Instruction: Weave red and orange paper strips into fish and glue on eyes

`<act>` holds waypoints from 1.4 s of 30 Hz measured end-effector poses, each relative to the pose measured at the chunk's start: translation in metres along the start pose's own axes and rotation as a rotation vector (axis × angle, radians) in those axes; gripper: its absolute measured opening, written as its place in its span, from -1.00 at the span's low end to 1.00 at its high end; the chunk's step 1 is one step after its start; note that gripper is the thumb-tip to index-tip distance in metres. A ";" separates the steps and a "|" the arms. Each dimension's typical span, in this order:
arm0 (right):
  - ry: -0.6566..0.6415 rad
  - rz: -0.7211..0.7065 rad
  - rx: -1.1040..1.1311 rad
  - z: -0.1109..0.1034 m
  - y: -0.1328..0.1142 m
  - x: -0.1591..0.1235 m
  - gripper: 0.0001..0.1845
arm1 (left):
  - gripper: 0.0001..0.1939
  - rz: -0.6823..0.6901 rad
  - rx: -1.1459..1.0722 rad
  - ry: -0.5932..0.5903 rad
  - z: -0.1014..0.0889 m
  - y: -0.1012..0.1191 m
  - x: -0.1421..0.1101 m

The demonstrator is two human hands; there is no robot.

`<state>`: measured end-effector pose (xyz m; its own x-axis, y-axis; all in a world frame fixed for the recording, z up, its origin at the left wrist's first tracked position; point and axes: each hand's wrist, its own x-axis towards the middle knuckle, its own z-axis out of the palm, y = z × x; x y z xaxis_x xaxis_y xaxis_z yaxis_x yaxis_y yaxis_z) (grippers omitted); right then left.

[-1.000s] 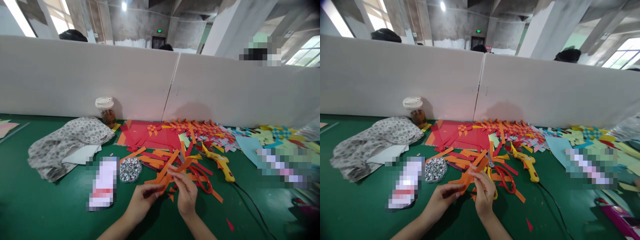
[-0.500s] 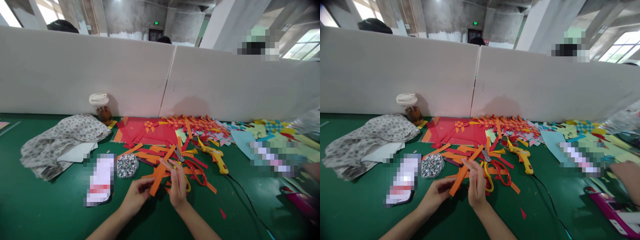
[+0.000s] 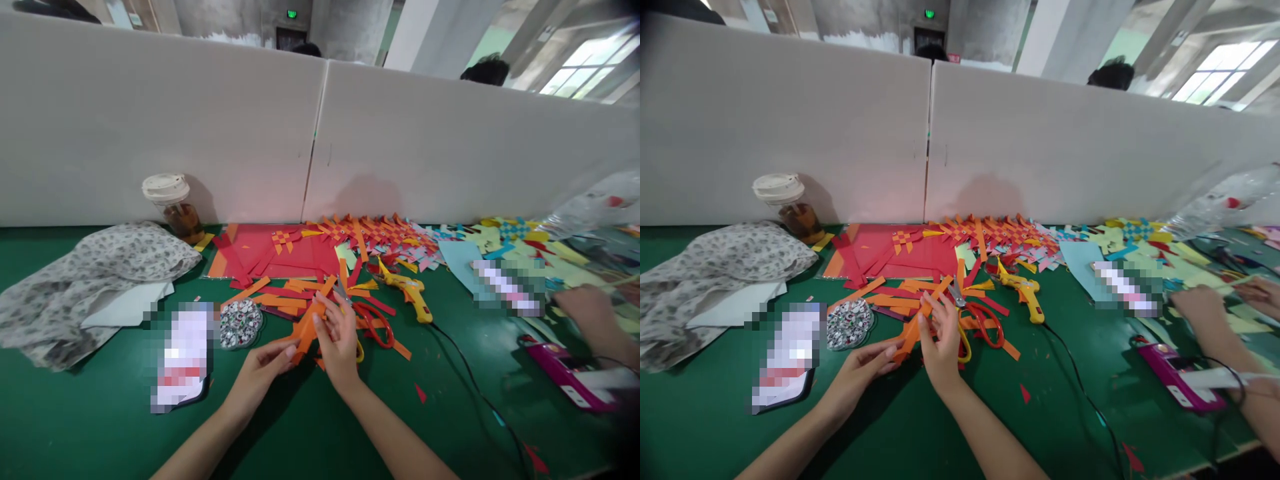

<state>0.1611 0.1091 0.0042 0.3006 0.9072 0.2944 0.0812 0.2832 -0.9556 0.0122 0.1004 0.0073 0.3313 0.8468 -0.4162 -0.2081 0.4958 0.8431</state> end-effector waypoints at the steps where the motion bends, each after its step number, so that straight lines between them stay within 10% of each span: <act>1: 0.007 0.009 0.003 0.000 0.000 0.000 -0.50 | -0.61 -0.004 -0.006 -0.004 0.000 0.000 0.000; 15: -0.115 -0.150 -0.194 0.004 -0.007 -0.011 -0.60 | -0.71 0.038 0.122 -0.060 0.000 -0.001 0.003; 42: 0.132 -0.058 -0.122 0.002 -0.005 0.001 -0.67 | -0.62 0.033 0.008 0.043 0.002 -0.006 0.004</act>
<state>0.1595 0.1090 0.0097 0.4135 0.8393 0.3530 0.2144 0.2870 -0.9336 0.0167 0.1004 0.0015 0.2847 0.8701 -0.4023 -0.2111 0.4663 0.8591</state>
